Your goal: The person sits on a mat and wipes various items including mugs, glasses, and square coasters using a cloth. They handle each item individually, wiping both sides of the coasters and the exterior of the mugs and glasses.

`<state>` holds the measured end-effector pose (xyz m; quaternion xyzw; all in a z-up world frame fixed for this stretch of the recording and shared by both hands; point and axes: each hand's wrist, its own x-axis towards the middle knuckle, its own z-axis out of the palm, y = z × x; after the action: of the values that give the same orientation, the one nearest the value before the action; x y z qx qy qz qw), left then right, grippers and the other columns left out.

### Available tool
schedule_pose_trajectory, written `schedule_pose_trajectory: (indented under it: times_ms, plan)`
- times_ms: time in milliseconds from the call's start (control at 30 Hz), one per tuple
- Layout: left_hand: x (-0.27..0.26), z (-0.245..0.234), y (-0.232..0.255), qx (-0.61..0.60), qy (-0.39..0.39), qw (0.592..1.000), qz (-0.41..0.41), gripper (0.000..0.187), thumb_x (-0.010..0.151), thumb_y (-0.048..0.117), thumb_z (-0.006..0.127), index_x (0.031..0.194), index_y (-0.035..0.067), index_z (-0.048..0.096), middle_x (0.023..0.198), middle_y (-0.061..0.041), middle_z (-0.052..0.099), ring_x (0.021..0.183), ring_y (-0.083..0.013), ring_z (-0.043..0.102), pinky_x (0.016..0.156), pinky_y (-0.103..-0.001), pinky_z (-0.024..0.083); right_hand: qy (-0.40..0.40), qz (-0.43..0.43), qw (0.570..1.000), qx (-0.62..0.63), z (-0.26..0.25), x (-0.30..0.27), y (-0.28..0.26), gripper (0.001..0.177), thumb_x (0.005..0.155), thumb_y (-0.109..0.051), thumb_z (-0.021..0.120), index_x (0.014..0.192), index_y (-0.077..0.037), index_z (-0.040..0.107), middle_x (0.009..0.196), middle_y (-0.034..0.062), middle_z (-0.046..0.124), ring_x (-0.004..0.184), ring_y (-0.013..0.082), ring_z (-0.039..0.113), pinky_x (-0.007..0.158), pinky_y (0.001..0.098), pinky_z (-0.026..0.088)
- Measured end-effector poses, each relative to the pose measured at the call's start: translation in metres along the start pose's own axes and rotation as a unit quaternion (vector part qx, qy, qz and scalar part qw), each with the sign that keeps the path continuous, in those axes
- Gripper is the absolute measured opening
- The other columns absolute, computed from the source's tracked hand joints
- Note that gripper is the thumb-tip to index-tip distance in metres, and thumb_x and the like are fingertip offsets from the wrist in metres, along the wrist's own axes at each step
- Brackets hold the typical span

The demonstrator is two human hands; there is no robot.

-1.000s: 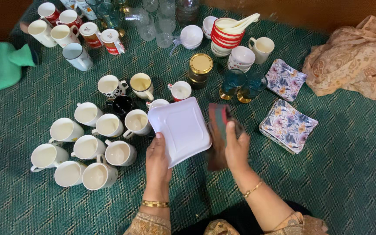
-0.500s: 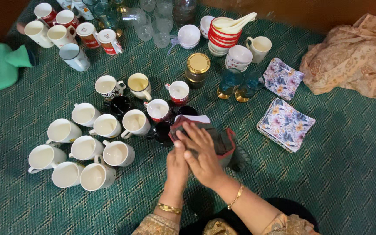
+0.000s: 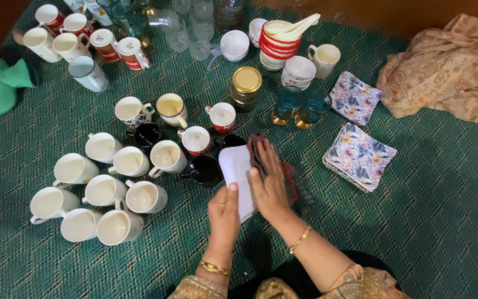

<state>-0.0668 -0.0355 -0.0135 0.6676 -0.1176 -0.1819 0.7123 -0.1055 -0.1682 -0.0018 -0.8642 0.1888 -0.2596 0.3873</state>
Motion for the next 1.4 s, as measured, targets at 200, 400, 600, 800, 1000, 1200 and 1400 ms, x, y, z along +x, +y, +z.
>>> schedule_pose_trajectory:
  times_ms: [200,400,600,800,1000,1200,1400]
  plan:
    - [0.010,-0.014,0.005,-0.128,0.086,0.988,-0.022,0.044,0.108,0.033,0.051,0.104,-0.006,0.071,0.094,-0.005,0.071,0.082,-0.0108,0.059,0.074,-0.029,0.052,-0.049,-0.018,0.998,-0.038,0.007,-0.024,-0.026,0.076,0.107,-0.057,0.026,0.162,-0.004,0.029,0.170,0.0234,0.025,0.159,0.0413,0.020,0.127,0.0518,0.015]
    - [0.013,-0.015,0.012,-0.241,0.098,0.964,-0.058,0.046,0.105,0.038,0.043,0.110,-0.001,0.067,0.101,-0.005,0.073,0.087,-0.0110,0.067,0.078,-0.027,0.056,-0.112,-0.108,0.988,-0.008,0.008,-0.042,-0.064,0.073,0.108,-0.059,0.021,0.155,-0.011,0.047,0.166,0.0180,0.039,0.158,0.0372,0.032,0.128,0.0576,0.013]
    - [0.008,0.005,-0.033,-0.171,0.065,0.978,-0.102,0.044,0.115,0.032,0.053,0.105,-0.008,0.070,0.087,-0.007,0.063,0.073,-0.0141,0.051,0.062,-0.032,0.042,-0.041,-0.084,0.994,-0.048,-0.001,-0.010,-0.031,0.070,0.111,-0.054,0.020,0.155,-0.005,0.043,0.163,0.0201,0.042,0.154,0.0373,0.036,0.127,0.0494,0.022]
    - [-0.002,0.016,-0.030,-0.109,0.002,0.989,-0.097,0.044,0.104,0.035,0.051,0.106,-0.003,0.073,0.094,-0.005,0.075,0.082,-0.0096,0.064,0.077,-0.027,0.054,0.005,0.057,0.998,0.026,-0.017,0.015,0.037,0.073,0.109,-0.053,0.024,0.152,0.002,0.046,0.160,0.0246,0.040,0.150,0.0401,0.034,0.121,0.0466,0.024]
    - [-0.003,0.020,-0.021,-0.142,0.008,0.988,-0.064,0.049,0.105,0.040,0.050,0.109,-0.005,0.071,0.099,-0.006,0.073,0.088,-0.0105,0.063,0.081,-0.028,0.053,0.006,0.286,0.953,0.102,-0.028,0.023,0.096,0.062,0.099,-0.047,0.045,0.138,-0.001,0.059,0.135,0.0188,0.064,0.126,0.0318,0.060,0.105,0.0399,0.044]
    - [0.006,0.026,-0.009,-0.188,0.020,0.978,-0.083,0.056,0.104,0.046,0.048,0.117,-0.004,0.068,0.107,-0.008,0.072,0.093,-0.0134,0.065,0.085,-0.030,0.053,-0.118,0.388,0.870,0.281,-0.087,0.035,0.093,0.048,0.101,-0.040,0.055,0.125,-0.003,0.073,0.106,0.0055,0.076,0.089,0.0152,0.067,0.072,0.0292,0.048]
    - [0.023,0.051,0.000,-0.192,-0.029,0.977,-0.093,0.056,0.105,0.046,0.047,0.120,-0.005,0.066,0.112,-0.009,0.072,0.098,-0.0144,0.065,0.089,-0.031,0.053,-0.154,0.288,0.898,0.295,-0.154,0.035,0.077,0.034,0.093,-0.022,0.069,0.119,0.000,0.074,0.093,-0.0018,0.071,0.077,0.0076,0.058,0.068,0.0247,0.048]
